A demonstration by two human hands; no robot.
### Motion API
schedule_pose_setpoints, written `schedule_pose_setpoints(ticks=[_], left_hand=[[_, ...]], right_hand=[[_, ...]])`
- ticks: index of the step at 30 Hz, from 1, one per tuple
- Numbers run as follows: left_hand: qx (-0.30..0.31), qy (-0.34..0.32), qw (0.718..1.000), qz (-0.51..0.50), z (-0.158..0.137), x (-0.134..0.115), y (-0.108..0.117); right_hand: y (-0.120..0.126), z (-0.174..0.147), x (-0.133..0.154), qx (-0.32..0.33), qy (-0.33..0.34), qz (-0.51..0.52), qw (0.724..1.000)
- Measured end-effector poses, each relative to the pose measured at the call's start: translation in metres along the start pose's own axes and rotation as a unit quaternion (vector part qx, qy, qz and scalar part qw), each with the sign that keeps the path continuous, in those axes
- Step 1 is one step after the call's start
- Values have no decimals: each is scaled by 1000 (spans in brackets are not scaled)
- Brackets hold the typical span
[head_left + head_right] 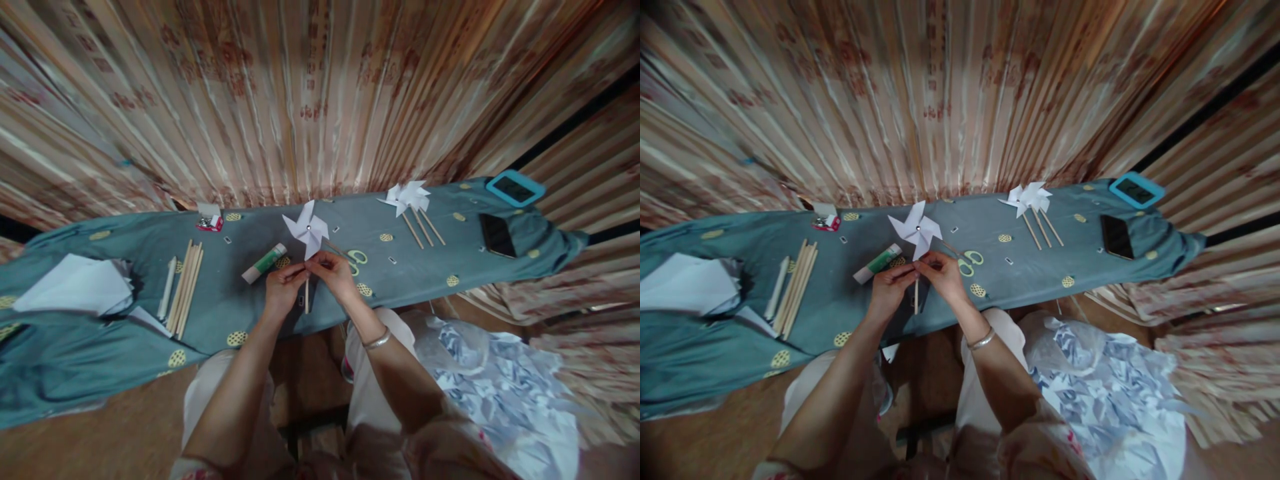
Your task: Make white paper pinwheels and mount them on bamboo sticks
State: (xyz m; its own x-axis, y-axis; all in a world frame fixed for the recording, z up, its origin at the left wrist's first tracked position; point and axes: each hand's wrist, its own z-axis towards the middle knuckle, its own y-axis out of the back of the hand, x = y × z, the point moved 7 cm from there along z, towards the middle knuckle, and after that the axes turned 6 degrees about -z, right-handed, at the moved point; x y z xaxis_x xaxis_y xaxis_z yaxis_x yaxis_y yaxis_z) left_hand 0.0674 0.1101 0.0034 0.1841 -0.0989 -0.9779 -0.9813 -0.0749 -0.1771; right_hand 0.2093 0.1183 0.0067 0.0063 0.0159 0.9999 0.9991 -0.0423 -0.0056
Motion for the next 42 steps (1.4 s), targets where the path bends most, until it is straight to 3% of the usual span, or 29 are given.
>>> schedule_pose_setpoints(ticks=[16,24,28,34,42], left_hand=[[16,20,1000,-1,-1,8,-2],[2,46,999,-27,-4,9,1],[38,79,996,-25,-9,12,-3],[58,101,993,-26,-15,14,-7],[18,99,994,-31,-10,18,-3]], right_hand=[[4,-4,6,-27,-6,-14,1000],[51,5,6,-152,4,-5,988],[69,9,6,-202,-14,10,979],[65,13,7,-174,-30,57,983],[57,11,7,-146,-26,68,987]])
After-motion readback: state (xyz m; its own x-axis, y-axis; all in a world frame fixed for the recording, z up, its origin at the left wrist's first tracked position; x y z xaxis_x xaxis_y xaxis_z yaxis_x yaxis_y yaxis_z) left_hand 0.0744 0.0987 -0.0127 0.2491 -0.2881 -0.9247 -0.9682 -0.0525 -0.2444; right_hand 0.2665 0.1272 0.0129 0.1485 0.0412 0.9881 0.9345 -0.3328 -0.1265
